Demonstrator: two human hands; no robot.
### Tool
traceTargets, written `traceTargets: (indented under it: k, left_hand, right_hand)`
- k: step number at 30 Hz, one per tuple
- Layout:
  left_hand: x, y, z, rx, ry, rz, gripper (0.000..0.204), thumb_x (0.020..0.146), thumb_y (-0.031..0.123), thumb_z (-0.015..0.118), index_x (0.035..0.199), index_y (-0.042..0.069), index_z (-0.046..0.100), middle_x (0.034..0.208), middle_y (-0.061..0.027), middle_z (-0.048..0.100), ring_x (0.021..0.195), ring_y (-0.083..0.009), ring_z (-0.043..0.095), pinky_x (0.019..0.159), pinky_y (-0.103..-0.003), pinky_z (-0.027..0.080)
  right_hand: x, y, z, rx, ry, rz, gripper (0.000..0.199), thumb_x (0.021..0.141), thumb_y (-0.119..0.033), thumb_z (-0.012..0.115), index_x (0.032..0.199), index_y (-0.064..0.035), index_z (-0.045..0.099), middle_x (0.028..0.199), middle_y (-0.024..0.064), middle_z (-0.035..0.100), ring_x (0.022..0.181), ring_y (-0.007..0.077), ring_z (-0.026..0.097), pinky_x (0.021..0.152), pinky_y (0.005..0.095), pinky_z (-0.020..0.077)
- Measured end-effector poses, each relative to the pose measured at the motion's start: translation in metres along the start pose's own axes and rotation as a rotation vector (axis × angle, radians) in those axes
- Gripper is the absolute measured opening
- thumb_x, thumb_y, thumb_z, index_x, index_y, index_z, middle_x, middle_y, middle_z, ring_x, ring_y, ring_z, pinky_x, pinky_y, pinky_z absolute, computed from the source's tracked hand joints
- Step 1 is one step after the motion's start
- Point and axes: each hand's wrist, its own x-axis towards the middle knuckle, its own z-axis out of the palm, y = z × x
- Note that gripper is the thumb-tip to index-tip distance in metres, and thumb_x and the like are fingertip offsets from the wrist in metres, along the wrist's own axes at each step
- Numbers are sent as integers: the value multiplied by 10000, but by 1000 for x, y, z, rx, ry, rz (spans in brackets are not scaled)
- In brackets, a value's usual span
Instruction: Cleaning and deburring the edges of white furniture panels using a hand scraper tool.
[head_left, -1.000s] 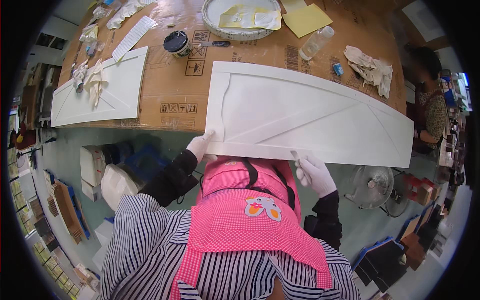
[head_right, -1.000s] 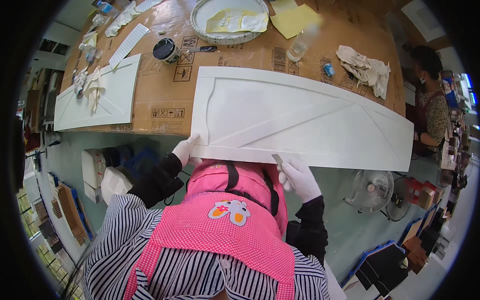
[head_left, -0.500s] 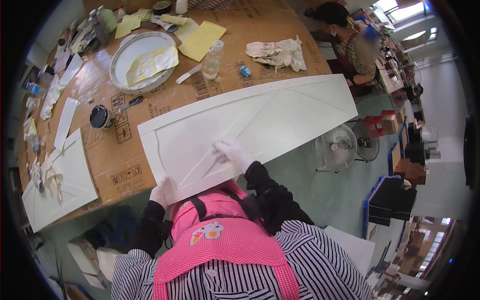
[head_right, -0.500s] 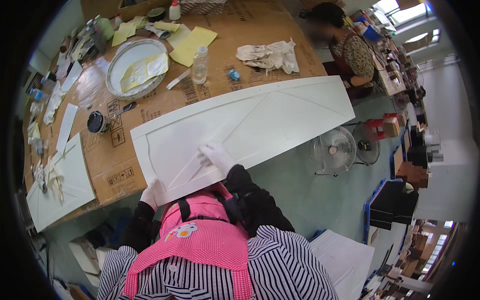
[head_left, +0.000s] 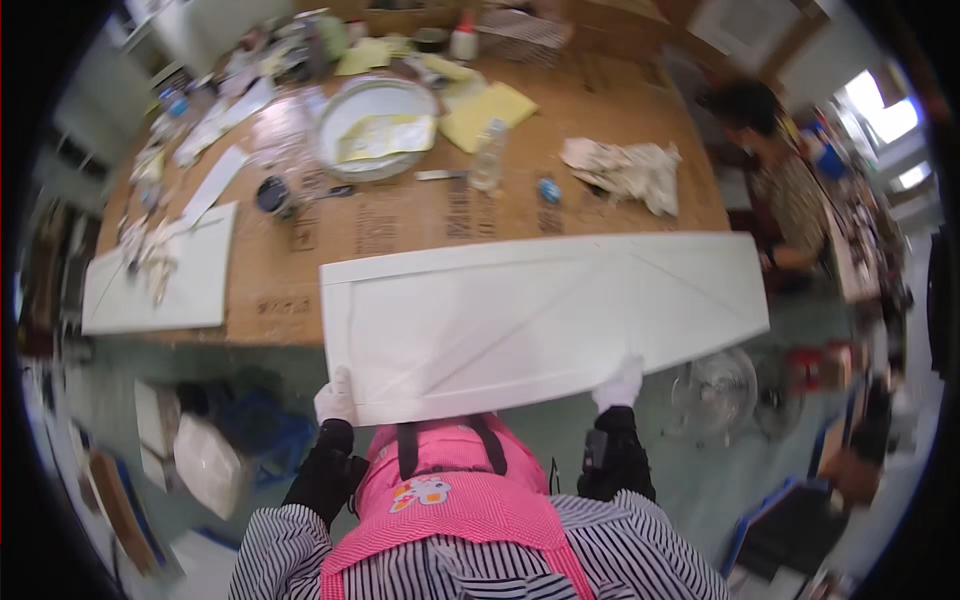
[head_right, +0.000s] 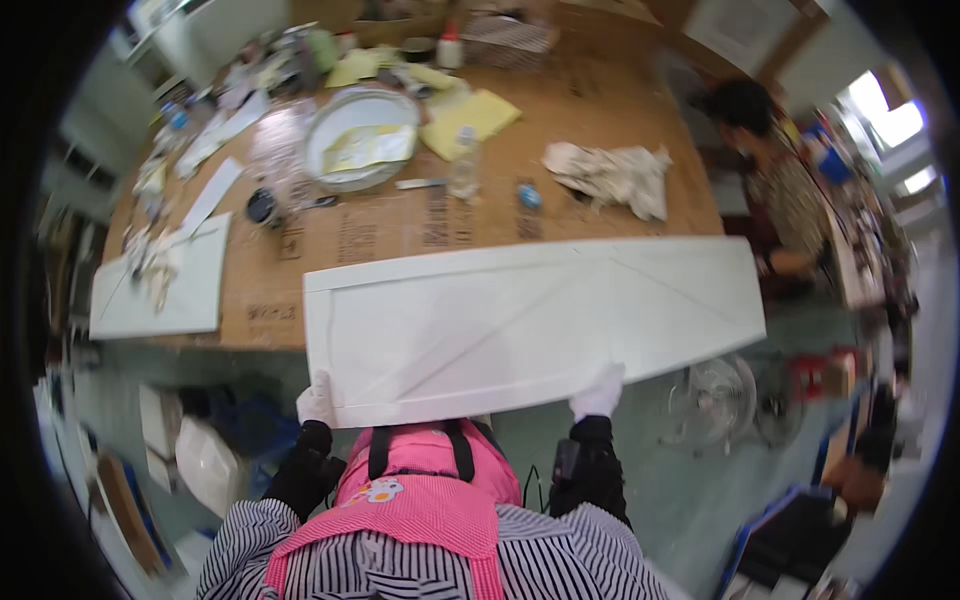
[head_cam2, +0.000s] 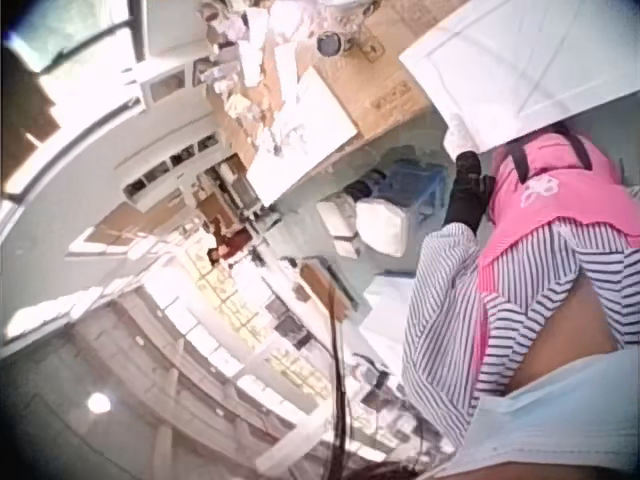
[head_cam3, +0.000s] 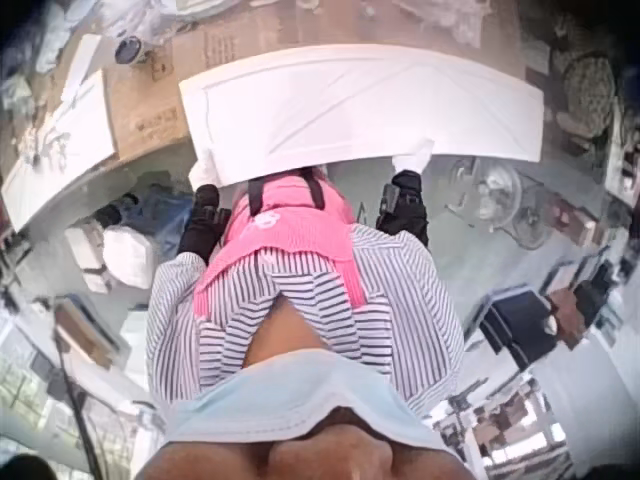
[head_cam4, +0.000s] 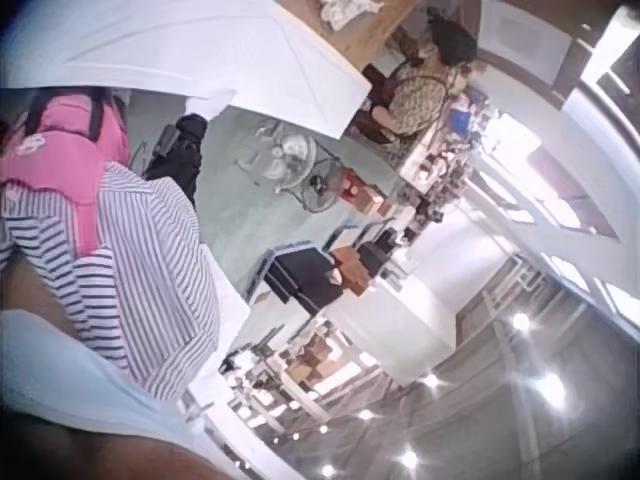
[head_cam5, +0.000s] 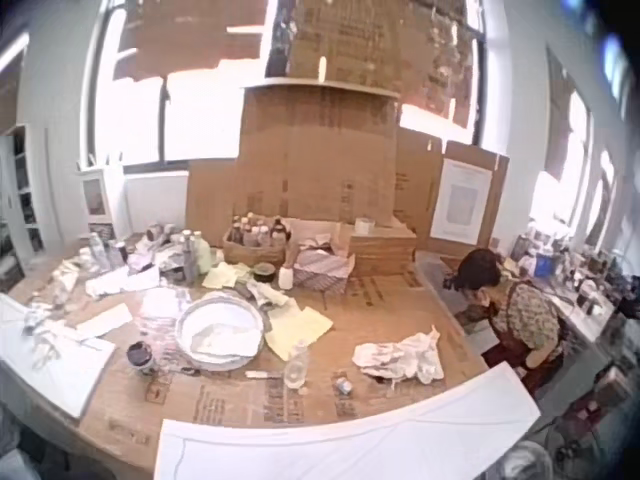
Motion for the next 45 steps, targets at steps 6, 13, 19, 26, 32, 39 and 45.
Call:
traceTargets:
  k: [6,13,19,26,32,39,45]
  left_hand:
    - [-94,-102,13,-236,220,94,621,1009,579,356,870,107,735,884,-196,698,838,-426,657,757,-506,503]
    - [-192,-129,-142,-370,525,10,616,1037,536,321,840,77,682,792,-185,680,794,-402,661,685,-469,483]
    - [-240,-280,-246,-465,942,25,611,1052,499,324,760,57,627,698,-179,635,719,-408,645,648,-492,453]
    - [-385,-505,-385,-767,1473,-121,590,1082,436,276,923,50,693,749,-179,697,752,-401,688,679,-421,530]
    - [-521,-690,-454,-895,2176,-254,353,1072,267,385,1007,-6,599,884,-129,693,813,-315,680,696,-426,532]
    - [-759,-931,-357,-867,2708,16,294,1070,303,434,1034,33,545,920,-109,665,834,-210,676,735,-363,575]
    - [-914,-909,-408,-599,3252,-952,635,1075,485,293,1138,-37,650,956,-156,720,870,-255,713,827,-352,580]
  right_hand:
    - [43,62,56,-494,-332,457,629,1084,-486,295,1515,-37,384,1510,157,468,1373,353,433,1156,526,361]
    - [-105,217,235,-853,-1029,507,634,1082,-494,295,1526,-46,363,1531,156,431,1380,348,424,1154,530,361]
    - [-345,347,275,-893,-1480,404,640,1080,-500,294,1535,-53,344,1549,155,399,1387,344,416,1153,533,360]
    - [-707,500,229,-796,-2056,375,647,1078,-507,294,1546,-62,323,1570,155,361,1394,339,406,1151,536,360]
    - [-934,592,123,-667,-2413,363,653,1076,-513,293,1555,-69,304,1588,154,329,1400,335,398,1149,539,359]
    - [-1166,681,-38,-456,-2733,486,662,1074,-521,293,1565,-77,283,1608,153,291,1407,330,389,1147,542,359]
    - [-1335,727,-176,-271,-2882,472,670,1072,-527,293,1574,-85,264,1626,153,259,1413,326,381,1146,545,358]
